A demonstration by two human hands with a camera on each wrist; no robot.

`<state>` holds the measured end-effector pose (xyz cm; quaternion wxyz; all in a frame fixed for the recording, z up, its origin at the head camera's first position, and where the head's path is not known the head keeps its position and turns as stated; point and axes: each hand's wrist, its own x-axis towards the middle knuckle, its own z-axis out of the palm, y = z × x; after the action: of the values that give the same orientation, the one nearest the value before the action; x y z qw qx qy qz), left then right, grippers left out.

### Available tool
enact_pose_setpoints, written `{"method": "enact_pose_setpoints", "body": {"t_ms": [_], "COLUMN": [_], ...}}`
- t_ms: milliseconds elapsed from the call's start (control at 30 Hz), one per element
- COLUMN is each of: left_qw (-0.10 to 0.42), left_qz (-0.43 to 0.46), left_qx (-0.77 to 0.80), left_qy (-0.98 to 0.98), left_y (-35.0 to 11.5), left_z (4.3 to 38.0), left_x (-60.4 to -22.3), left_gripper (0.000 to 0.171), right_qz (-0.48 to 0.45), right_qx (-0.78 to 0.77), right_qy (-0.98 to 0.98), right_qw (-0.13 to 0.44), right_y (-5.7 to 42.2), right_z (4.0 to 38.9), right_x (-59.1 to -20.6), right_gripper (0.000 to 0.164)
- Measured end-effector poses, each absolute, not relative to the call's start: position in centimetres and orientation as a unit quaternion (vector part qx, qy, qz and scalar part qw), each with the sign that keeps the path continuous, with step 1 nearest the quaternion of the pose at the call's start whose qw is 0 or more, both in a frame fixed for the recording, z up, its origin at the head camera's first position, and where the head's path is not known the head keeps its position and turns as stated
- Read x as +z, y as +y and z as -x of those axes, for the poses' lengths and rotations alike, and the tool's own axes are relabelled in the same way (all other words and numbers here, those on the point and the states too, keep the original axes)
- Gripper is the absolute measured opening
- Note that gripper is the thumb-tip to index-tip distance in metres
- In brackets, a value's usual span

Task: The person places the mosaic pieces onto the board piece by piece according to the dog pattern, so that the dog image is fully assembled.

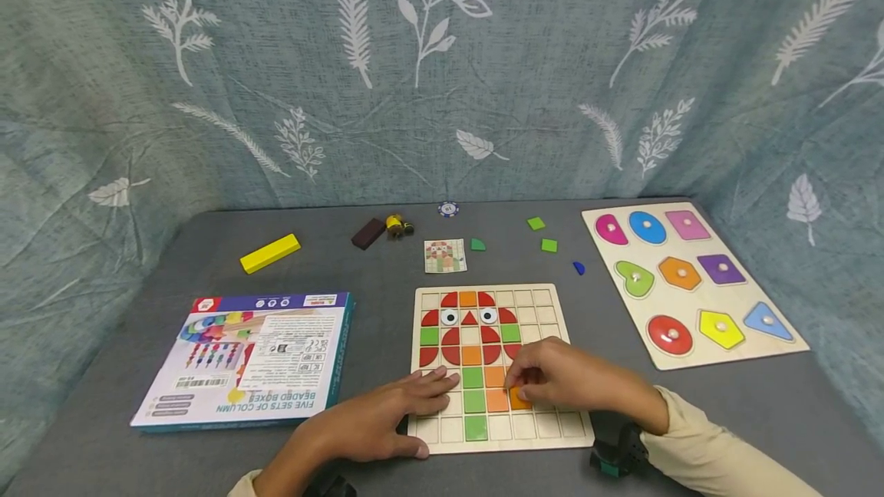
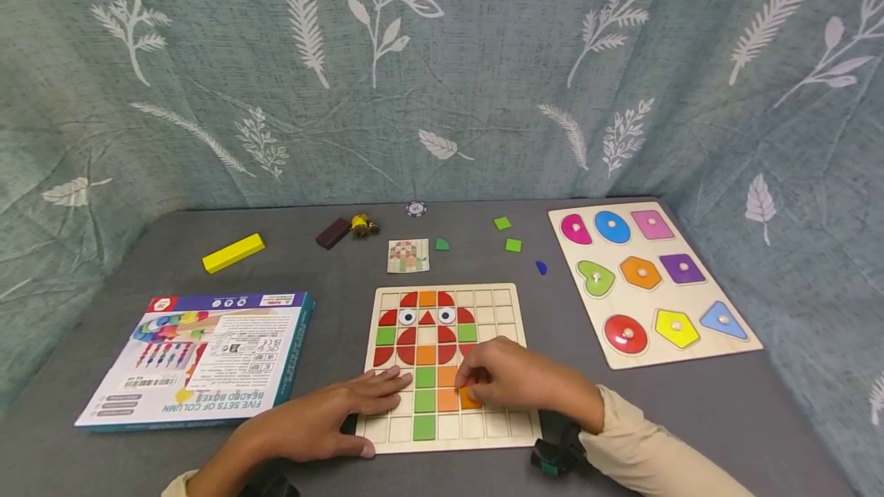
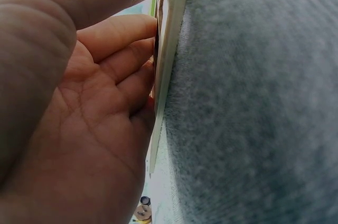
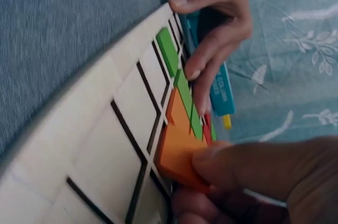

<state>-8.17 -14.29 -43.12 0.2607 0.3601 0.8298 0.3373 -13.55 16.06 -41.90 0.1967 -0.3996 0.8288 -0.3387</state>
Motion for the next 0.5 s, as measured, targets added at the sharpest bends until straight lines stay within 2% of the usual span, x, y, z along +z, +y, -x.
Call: {"method": "enact_pose_setpoints", "body": {"t_ms": [300, 500], "left_qw": [0.260, 0.260], "left_qz": [-0.360, -0.361], "left_qx": [0.340, 0.335], "left_qy": [0.829, 0.830], "left_y": [-14.2, -14.2], "left_z": [8.1, 8.1], "left_x": [-43.1, -43.1], "left_gripper": [0.064, 0.063], "right_qz": [0.393, 0.405], "right_qx": [-0.326, -0.333], "right_qy": [0.846, 0.843], "right_qw": [0.154, 0.121], "right_y": [16.0, 16.2], "right_z": [13.4, 14.5], "right_x": [-42.1, -42.2], "right_gripper": [0.016, 0.013]}}
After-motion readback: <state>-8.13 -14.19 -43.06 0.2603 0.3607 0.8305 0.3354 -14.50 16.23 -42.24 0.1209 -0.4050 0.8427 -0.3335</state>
